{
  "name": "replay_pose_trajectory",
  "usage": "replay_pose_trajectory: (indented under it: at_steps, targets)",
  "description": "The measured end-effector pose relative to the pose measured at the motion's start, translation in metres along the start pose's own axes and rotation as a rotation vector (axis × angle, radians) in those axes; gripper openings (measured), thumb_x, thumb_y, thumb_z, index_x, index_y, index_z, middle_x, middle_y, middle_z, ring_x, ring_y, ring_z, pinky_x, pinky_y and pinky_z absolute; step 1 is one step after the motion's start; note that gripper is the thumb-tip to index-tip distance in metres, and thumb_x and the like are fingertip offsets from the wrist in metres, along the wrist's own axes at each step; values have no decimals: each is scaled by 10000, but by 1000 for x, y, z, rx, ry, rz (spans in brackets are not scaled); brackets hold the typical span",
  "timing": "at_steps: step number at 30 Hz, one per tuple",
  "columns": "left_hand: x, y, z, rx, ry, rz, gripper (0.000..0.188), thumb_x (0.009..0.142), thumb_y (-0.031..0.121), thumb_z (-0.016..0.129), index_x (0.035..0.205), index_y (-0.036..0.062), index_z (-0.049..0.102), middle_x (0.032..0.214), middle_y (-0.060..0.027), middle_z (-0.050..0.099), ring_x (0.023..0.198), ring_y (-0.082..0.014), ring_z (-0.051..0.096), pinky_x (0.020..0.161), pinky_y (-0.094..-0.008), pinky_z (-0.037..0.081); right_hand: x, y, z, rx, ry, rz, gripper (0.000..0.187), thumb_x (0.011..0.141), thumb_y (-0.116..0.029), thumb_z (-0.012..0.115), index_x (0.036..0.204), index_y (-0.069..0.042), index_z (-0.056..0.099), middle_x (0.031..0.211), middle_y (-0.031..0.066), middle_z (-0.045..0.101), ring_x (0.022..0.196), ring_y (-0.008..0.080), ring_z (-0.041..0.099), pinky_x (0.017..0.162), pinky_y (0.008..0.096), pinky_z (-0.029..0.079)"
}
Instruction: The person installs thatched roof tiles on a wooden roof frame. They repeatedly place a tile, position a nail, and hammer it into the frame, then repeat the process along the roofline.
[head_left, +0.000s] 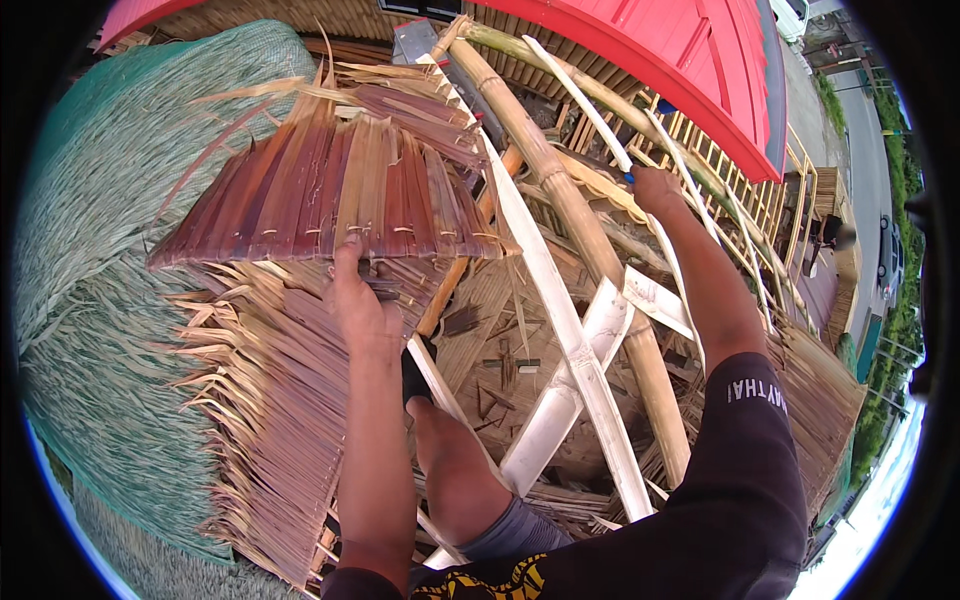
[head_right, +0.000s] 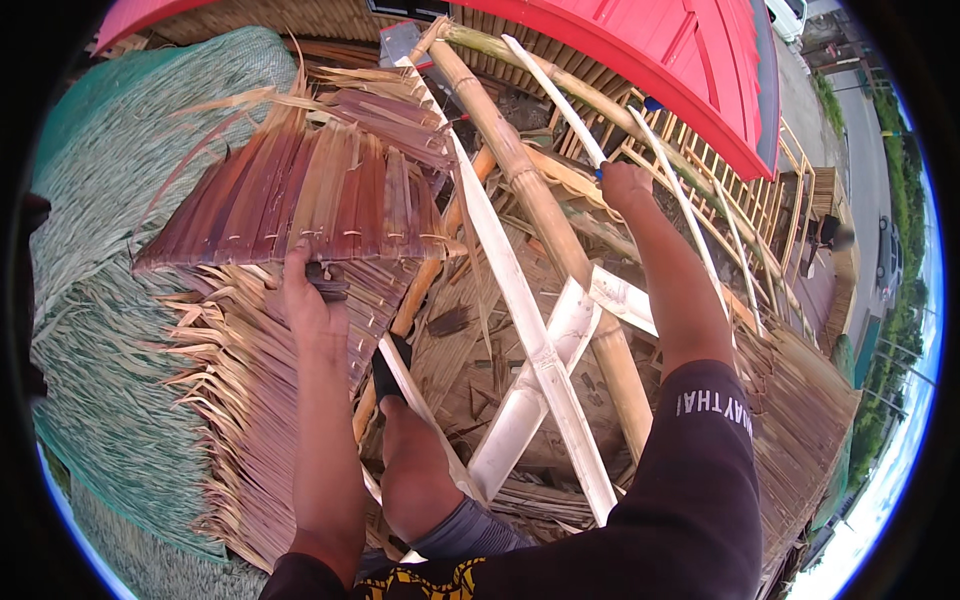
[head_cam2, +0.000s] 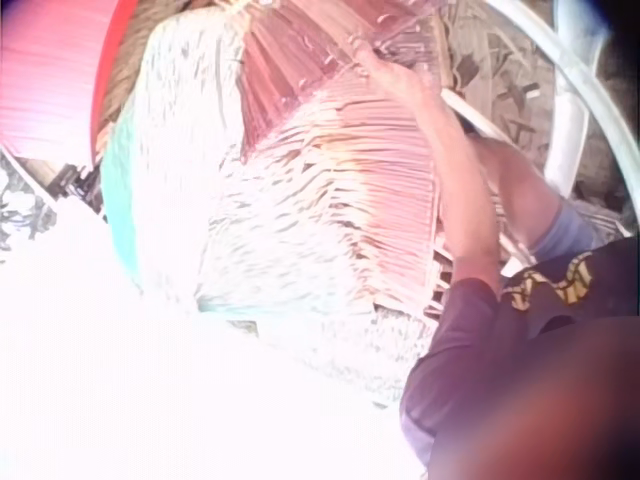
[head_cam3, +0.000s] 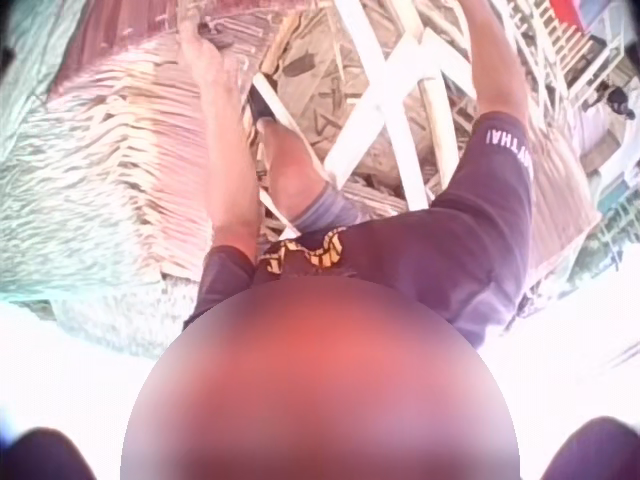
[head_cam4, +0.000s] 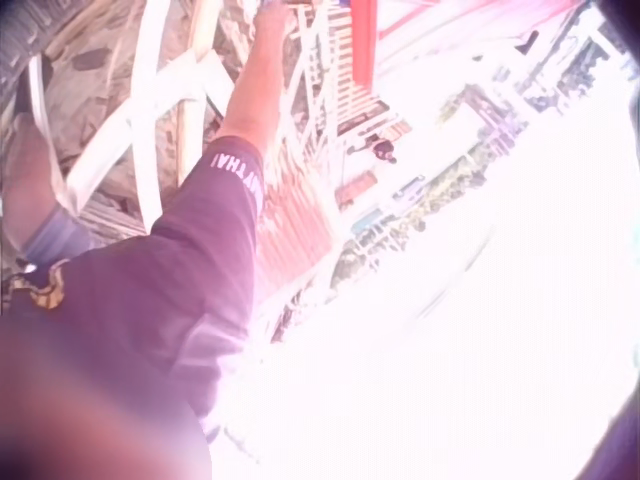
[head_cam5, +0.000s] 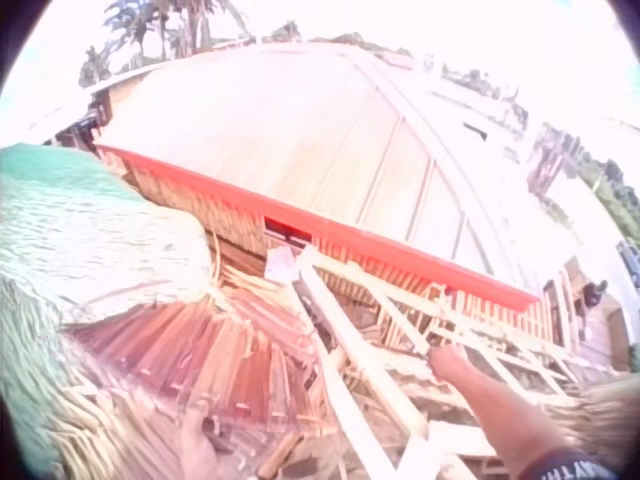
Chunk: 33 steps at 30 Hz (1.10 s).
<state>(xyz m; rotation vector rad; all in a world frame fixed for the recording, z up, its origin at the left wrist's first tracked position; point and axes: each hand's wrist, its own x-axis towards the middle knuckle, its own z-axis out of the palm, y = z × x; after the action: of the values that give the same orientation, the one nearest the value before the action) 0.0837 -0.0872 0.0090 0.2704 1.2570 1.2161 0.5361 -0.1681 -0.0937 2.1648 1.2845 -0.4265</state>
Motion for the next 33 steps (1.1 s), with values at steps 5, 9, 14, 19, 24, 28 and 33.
replay_pose_trajectory:
  at_steps: [5,9,14,19,24,28,33]
  targets:
    - [6,-51,-14,-118,118,-165,305,982,233,530,1182,16,606,1198,-116,643,1126,-280,609,997,-494,501,41,-1,7,-15,59,89,287,965,-240,623,1227,-129,663,1170,93,736,1100,271,706,857,429,568]
    - [2,-38,-46,-235,161,-184,367,1004,268,456,1259,29,564,1293,-128,617,1208,-311,587,1056,-546,473,21,-13,-14,-88,170,80,393,951,-293,662,1305,-139,591,1291,78,662,1232,267,609,962,486,494]
    - [-50,17,-81,-267,130,-222,344,1001,276,446,1210,41,585,1225,-135,653,1149,-331,618,999,-568,489,-113,-95,-74,499,369,-411,611,902,-359,732,1406,-99,504,1312,126,609,1219,341,582,1027,472,471]
    - [-144,90,-136,-380,74,-174,236,957,221,518,1106,57,600,1128,-124,677,1051,-301,659,910,-502,529,-305,-209,-109,371,248,-935,582,834,-392,760,1277,-38,626,1355,192,600,1307,385,508,1146,529,332]
    - [-228,143,-190,-489,172,-130,163,913,178,587,1027,64,605,1016,-104,653,883,-276,644,834,-433,558,-440,-277,-131,776,258,-1086,588,781,-391,770,1275,-96,647,1287,167,654,1277,378,537,1134,510,354]
    - [-289,178,-251,-422,162,-179,338,956,253,563,1225,49,569,1267,-175,648,1185,-357,602,1025,-566,483,-490,-309,-121,593,154,-1167,654,893,-519,625,1401,-113,551,1457,163,527,1381,368,439,1179,481,316]
    - [-382,210,-338,-332,-142,-198,390,886,209,594,1251,70,574,1287,-140,620,1169,-343,593,1095,-611,383,-537,-330,-77,737,260,-1414,698,981,-577,471,1510,-125,413,1591,132,364,1480,334,307,1221,470,255]
